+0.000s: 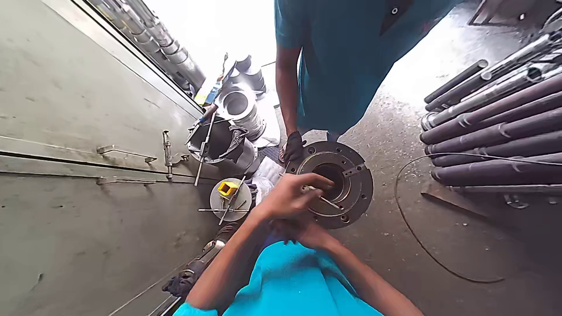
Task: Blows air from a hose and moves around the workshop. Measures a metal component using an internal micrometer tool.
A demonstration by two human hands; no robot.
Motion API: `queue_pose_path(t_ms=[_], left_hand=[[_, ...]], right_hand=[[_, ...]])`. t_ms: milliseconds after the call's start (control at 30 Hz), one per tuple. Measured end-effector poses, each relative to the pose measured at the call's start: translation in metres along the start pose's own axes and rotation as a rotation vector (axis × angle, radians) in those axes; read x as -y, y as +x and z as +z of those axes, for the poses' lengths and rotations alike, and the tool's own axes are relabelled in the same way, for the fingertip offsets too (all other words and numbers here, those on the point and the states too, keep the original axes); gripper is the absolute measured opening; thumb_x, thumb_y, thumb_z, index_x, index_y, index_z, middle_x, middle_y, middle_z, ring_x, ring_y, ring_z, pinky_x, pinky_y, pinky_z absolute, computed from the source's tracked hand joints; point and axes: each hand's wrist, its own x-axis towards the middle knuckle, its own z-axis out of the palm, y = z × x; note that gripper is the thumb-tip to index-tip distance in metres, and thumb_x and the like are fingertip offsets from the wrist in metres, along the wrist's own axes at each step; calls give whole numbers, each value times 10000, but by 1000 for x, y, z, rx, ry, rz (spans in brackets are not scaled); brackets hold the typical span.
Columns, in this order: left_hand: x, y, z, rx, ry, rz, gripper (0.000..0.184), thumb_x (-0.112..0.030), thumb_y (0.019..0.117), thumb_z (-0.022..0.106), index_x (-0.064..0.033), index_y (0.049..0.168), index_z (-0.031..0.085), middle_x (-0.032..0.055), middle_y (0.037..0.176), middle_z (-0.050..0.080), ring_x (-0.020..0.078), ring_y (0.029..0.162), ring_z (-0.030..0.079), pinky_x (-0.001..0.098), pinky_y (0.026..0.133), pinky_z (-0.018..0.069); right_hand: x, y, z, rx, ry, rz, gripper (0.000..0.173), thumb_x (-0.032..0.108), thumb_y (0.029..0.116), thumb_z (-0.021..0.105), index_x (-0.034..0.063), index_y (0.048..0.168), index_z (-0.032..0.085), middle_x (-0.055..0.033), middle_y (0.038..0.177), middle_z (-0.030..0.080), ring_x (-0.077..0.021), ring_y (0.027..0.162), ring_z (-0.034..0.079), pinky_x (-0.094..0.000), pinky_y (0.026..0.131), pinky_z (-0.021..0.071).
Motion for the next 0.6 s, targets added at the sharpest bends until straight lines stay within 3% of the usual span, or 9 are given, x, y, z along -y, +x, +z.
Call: queue_pose_path(t_ms=[67,100,167,233,267,367,467,533,600], left_hand=[[18,-42,-17,-366,-61,-218,209,-110,1028,554,-19,1118,720,49,1002,758,142,886,735,373,838,635],[29,-58,-20,-477,-34,-390,238,-180,1047,540,-55,1073,741,19,928,763,118,805,730,346,764,628],[45,-67,-16,-490,-37,-663,318,-263,1082,499,-81,1072,760,-1,907,775,90,707,703,305,666,588],[50,-56,-5,-448,-45,-743,338,-270,1093,475,-86,1102,759,9,946,780,110,688,701,326,652,583],[50,-46,-1,-451,-3,-756,338,-286,1091,482,-99,1077,764,12,924,779,126,680,700,361,659,582],[46,-4,2,-472,198,-747,338,-293,1060,542,-64,945,763,98,806,739,258,733,706,548,739,570],[25,33,6,-250,348,-635,269,-258,1008,611,-37,894,716,189,822,689,383,793,689,624,699,547],[3,67,16,29,417,-618,215,-227,962,668,-26,899,713,214,881,690,414,877,690,643,735,546],[0,91,31,347,480,-522,159,-193,928,678,-52,864,711,172,842,688,373,855,691,614,708,543]], right_hand=[[4,-35,-26,-165,-339,-265,234,193,1034,574,49,1053,758,-14,875,754,-42,713,687,-241,678,598],[9,-47,-42,-312,-506,-288,240,231,1032,576,86,1037,767,4,893,756,-36,754,691,-246,711,602],[17,-61,-81,-494,-835,-107,313,350,1031,538,143,1070,770,-16,950,762,-135,831,722,-390,750,608],[19,-63,-114,-374,-938,190,398,407,1040,478,135,1085,765,-91,939,759,-280,865,729,-575,777,550],[19,-61,-123,-236,-899,311,410,391,1054,464,104,1048,756,-112,887,744,-303,836,717,-594,762,527],[7,-54,-118,45,-530,381,377,263,1102,427,76,989,734,8,767,731,-93,605,662,-320,609,571],[-13,-41,-70,7,-89,339,390,228,1103,405,-1,1014,708,-22,775,732,-71,576,647,-259,537,552],[-12,-19,-23,-203,120,354,344,205,1107,425,-27,1082,677,-31,788,723,-81,609,651,-260,564,554],[-9,14,17,-516,299,330,149,46,1043,459,-24,988,578,-23,663,653,-77,519,599,-239,496,509]])
